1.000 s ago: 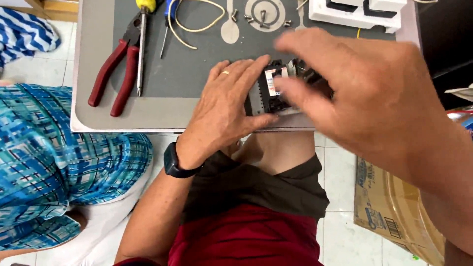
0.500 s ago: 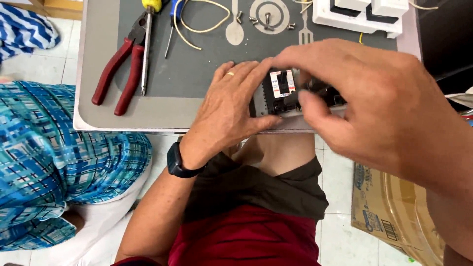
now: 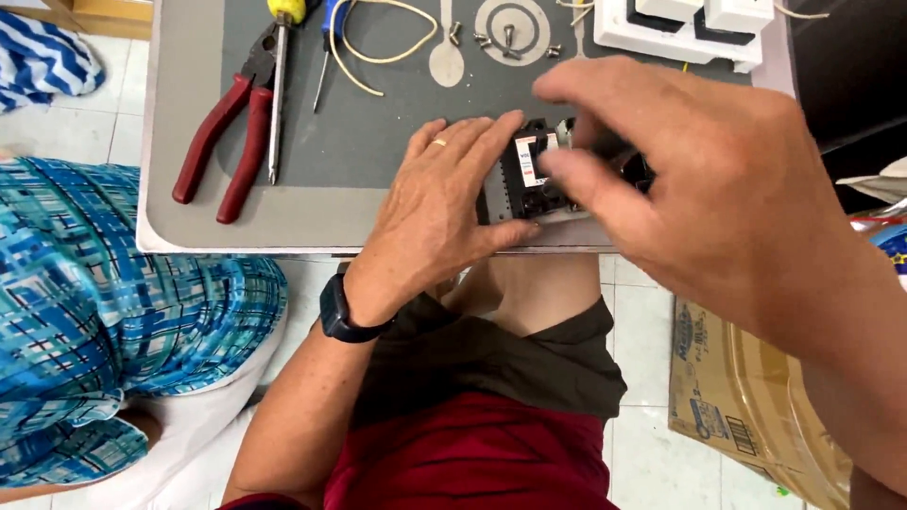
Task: Fastening screws on a circuit breaker assembly using a manual screwdriver while working on a low tray.
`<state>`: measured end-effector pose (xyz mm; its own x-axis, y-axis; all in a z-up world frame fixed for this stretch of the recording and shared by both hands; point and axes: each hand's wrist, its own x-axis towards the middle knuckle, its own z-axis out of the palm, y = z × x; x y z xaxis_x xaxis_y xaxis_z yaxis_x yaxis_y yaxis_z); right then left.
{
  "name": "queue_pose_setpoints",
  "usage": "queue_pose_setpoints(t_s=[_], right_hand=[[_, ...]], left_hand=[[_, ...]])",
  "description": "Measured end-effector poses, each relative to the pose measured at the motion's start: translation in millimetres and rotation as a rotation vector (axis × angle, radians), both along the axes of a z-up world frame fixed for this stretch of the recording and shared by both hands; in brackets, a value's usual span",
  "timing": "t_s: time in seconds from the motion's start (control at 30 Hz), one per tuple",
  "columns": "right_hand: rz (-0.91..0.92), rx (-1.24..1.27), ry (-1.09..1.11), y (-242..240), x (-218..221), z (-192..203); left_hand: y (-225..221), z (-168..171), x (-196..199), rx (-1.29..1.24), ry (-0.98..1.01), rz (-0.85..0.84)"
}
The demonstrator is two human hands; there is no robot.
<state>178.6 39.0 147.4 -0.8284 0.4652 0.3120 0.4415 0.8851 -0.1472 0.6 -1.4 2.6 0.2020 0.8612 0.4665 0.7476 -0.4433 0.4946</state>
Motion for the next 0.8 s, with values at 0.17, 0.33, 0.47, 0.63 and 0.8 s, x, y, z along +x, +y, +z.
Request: queue_pose_setpoints(t_s=[0.17,0.33,0.47,0.63,0.8], right_hand=[[0.045,-0.092,0.014,-4,-6,8],[0.038,-0.028,0.035,-3,0,8],[0.023,-0.004,0.051,-5,4,8],[0.051,-0.035,0.066,-6,-2,7],[0.048,-0.099,0.033,-6,-4,6]], left_hand=[[0,-2,-1,0.011,0.002,0.001],[0,-3,0,0.032,0.007,0.009],[0,-5,0,0.031,0.007,0.006],[0,-5,1,0.020,0.006,0.009],[0,-4,0,0.043,0.010,0.007]])
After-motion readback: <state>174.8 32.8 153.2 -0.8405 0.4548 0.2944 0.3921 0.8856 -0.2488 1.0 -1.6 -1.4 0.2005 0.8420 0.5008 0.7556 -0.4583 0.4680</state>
